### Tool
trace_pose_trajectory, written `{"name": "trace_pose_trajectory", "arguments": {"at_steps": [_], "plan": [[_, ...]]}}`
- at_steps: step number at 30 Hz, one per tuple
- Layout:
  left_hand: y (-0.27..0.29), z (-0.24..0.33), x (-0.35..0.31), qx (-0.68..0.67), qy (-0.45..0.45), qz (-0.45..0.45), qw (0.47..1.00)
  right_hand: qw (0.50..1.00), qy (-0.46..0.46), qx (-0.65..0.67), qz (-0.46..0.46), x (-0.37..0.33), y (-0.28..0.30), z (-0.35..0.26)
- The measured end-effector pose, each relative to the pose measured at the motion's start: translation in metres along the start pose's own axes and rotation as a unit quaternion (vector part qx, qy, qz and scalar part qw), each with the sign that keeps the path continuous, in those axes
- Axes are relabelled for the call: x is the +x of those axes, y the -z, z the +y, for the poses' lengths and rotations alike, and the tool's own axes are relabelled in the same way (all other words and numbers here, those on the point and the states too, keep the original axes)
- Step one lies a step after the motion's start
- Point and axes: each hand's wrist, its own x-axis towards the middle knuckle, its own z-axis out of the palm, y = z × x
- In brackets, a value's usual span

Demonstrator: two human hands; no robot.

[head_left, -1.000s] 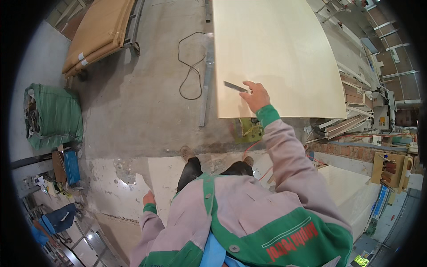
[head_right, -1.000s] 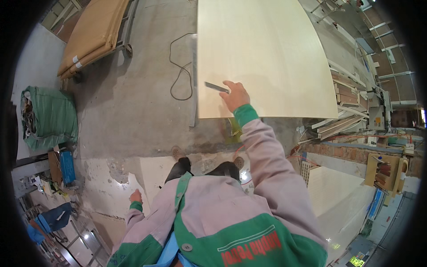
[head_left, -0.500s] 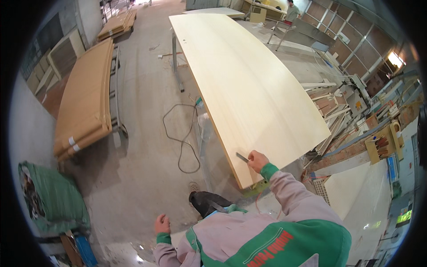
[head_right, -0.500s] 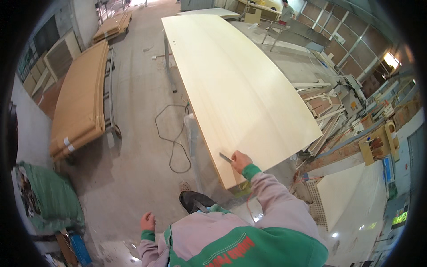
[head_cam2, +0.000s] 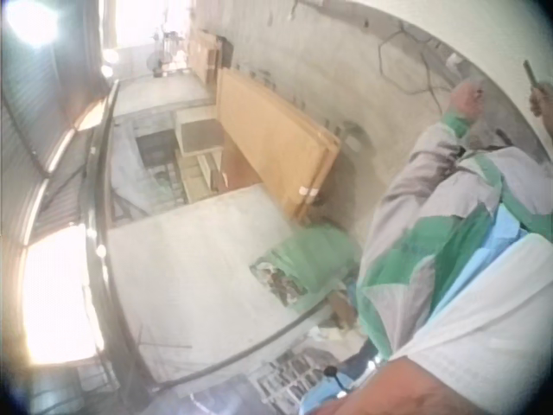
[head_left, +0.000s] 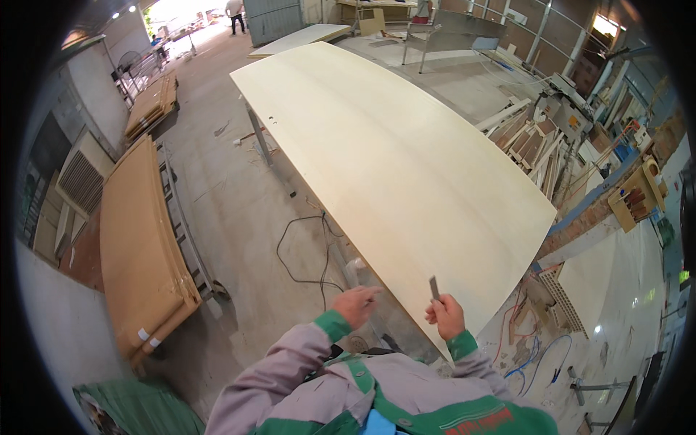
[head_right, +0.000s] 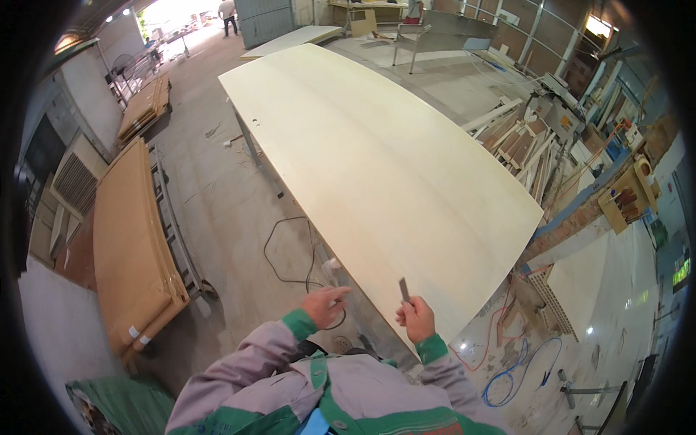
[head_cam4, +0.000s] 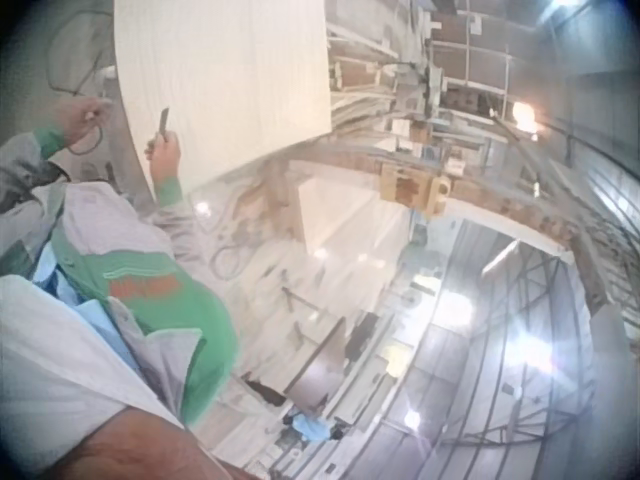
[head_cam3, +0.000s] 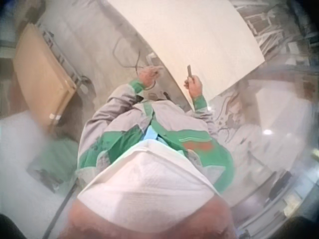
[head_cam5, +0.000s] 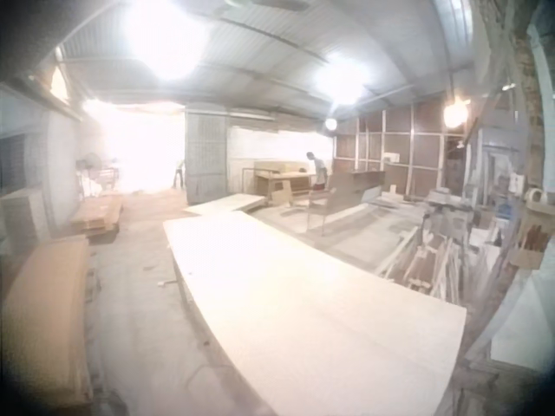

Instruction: The person measures a large sheet of plywood with a tape measure and marks it with a pencil. They then use a utility knife to score the edge and apply glue from a bottle along the edge. Another person assists by holding the sheet steady.

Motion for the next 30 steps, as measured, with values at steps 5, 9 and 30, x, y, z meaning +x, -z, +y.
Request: {"name": "trace_pose_trajectory", "arguments": {"at_steps": [5, 9, 30], "plan": [[-0.039, -0.002, 0.103, 0.166, -0.229, -0.165, 0.945, 0.964, -0.005, -0.031, 0.264, -0.030, 0.011, 0.024], [-0.053, -0.033, 0.121, 0.204, -0.361, -0.346, 0.842, 0.895, -0.041, 0.058, 0.441, -0.055, -0.019, 0.044], [-0.117, 0.007, 0.174, 0.096, -0.606, -0.524, 0.590, 0.818, -0.093, -0.186, 0.536, -0.064, -0.178, 0.035]]}}
